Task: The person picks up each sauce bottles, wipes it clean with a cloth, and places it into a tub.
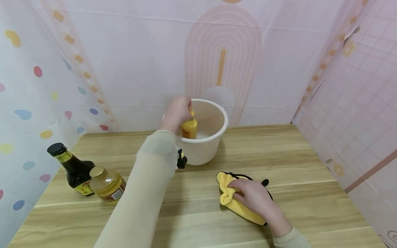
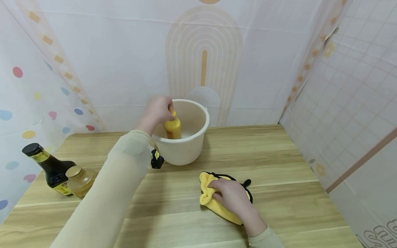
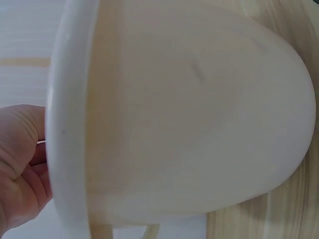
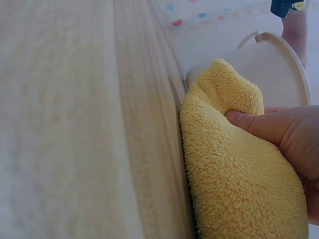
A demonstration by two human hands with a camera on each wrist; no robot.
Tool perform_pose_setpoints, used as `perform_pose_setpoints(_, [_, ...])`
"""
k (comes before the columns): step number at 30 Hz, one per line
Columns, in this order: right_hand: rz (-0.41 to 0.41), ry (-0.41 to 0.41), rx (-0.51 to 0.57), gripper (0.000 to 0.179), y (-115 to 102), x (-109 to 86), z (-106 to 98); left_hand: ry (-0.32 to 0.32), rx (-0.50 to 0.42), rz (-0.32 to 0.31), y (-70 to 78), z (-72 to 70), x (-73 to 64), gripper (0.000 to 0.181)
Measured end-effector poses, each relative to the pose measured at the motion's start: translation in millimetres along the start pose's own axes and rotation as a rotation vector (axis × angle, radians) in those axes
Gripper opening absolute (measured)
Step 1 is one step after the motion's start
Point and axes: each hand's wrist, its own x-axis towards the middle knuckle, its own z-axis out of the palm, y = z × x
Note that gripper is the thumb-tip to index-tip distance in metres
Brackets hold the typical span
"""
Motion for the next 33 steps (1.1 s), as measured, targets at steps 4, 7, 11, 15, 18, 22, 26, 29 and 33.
perform_pose_setpoints(4, [-0.001, 0.000, 0.000, 0.023, -0.2, 0.2, -1.1, -0.005, 0.006, -0.027, -2.6, 3.3, -1.4, 0.020])
perform_pose_setpoints(7, [-0.005, 0.001, 0.000, 0.023, -0.1, -0.1, -1.3, -0.007, 0.022, -0.039, -3.7, 7.0, -3.3, 0.019])
perform_pose_setpoints(11, [-0.005, 0.002, -0.001, 0.023, 0.6, -1.2, -1.2, 0.003, 0.050, -0.032, -3.9, 12.0, -4.6, 0.018])
perform_pose_setpoints(15, [-0.004, 0.004, -0.006, 0.024, 1.2, -2.0, -1.9, 0.019, 0.055, -0.034, -3.8, 15.9, -2.3, 0.018])
perform_pose_setpoints(18, [-0.002, 0.002, -0.005, 0.024, 1.5, -3.0, -3.2, 0.022, 0.046, -0.036, -3.2, 18.4, -0.4, 0.018])
perform_pose_setpoints(22, [0.001, -0.007, 0.000, 0.024, 1.1, -4.7, -3.9, 0.025, 0.038, -0.046, -2.5, 20.0, -0.9, 0.015])
perform_pose_setpoints(26, [-0.001, -0.012, 0.000, 0.024, 0.1, -5.8, -3.4, 0.031, 0.046, -0.072, -2.6, 19.6, -2.3, 0.011])
perform_pose_setpoints(29, [-0.004, -0.009, -0.001, 0.024, -0.6, -5.6, -3.2, 0.043, 0.054, -0.092, -2.4, 18.4, -1.8, 0.009])
perform_pose_setpoints(33, [-0.007, -0.005, 0.003, 0.024, -1.2, -4.3, -3.0, 0.055, 0.073, -0.108, -0.9, 14.7, -0.6, 0.019])
